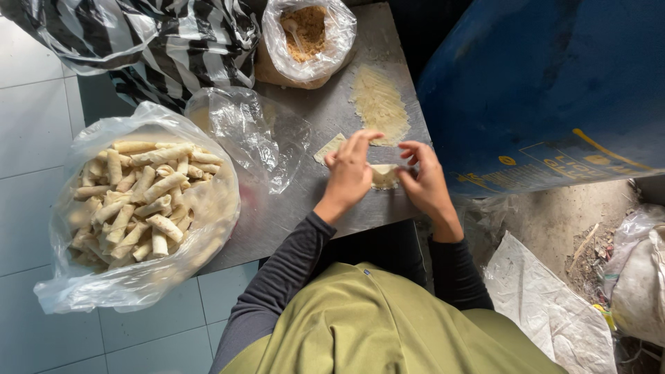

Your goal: The person spoons brown filling from a bag onto a triangular pastry wrapper using a small stick, folds the wrapper over the filling, rolls it into a cylinder by hand, and places the finished roll into a plastic bag with other completed rolls.

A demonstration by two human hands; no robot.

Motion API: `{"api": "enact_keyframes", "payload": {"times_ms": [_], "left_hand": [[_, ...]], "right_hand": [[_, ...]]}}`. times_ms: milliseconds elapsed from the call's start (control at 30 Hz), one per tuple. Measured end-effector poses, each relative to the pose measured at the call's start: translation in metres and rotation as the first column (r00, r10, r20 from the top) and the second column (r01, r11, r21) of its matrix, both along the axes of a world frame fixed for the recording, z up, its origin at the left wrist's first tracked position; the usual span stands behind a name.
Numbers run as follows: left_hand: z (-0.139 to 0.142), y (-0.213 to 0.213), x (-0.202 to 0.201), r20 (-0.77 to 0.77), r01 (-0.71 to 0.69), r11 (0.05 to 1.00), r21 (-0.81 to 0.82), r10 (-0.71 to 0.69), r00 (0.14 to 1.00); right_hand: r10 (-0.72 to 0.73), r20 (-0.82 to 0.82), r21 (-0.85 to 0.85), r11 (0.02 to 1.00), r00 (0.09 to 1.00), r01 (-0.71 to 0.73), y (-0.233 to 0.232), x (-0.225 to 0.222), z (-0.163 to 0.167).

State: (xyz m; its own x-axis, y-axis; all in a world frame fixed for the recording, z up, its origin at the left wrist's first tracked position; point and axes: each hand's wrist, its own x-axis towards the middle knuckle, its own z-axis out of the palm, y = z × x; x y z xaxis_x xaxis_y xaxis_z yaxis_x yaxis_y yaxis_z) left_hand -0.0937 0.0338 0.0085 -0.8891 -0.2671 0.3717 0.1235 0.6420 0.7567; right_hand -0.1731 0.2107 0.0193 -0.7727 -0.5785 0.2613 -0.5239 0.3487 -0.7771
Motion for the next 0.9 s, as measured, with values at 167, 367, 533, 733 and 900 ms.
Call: {"api": "enact_keyframes", "payload": {"times_ms": [167,367,533,733,900], "left_hand": [[0.006,-0.040,0.031,0.022,-0.335,0.918,-0.212,0.347,0.938],[-0.004,-0.039,0.045,0.181,-0.425,0.824,-0.376,0.515,0.838],[-0.014,-0.041,0.035,0.105,-0.411,0.856,-0.314,0.462,0.881],[-0.015,-0.046,0.041,0.050,-0.266,0.940,0.213,0.261,0.964],[-0.020,-0.050,0.035,0.078,-0.358,0.918,0.169,0.350,0.934]], "right_hand": [[-0.119,-0.067,-0.062,0.991,0.991,0.115,-0.009,-0.023,0.022],[0.035,-0.344,-0.139,0.986,0.938,-0.087,-0.075,-0.057,0.060],[0.178,-0.376,0.008,0.982,0.909,-0.190,-0.155,-0.084,0.080],[0.305,-0.451,0.126,0.952,0.839,-0.279,-0.205,-0.110,0.086],[0.420,-0.409,0.318,0.898,0.810,-0.305,-0.221,-0.126,0.081]]}}
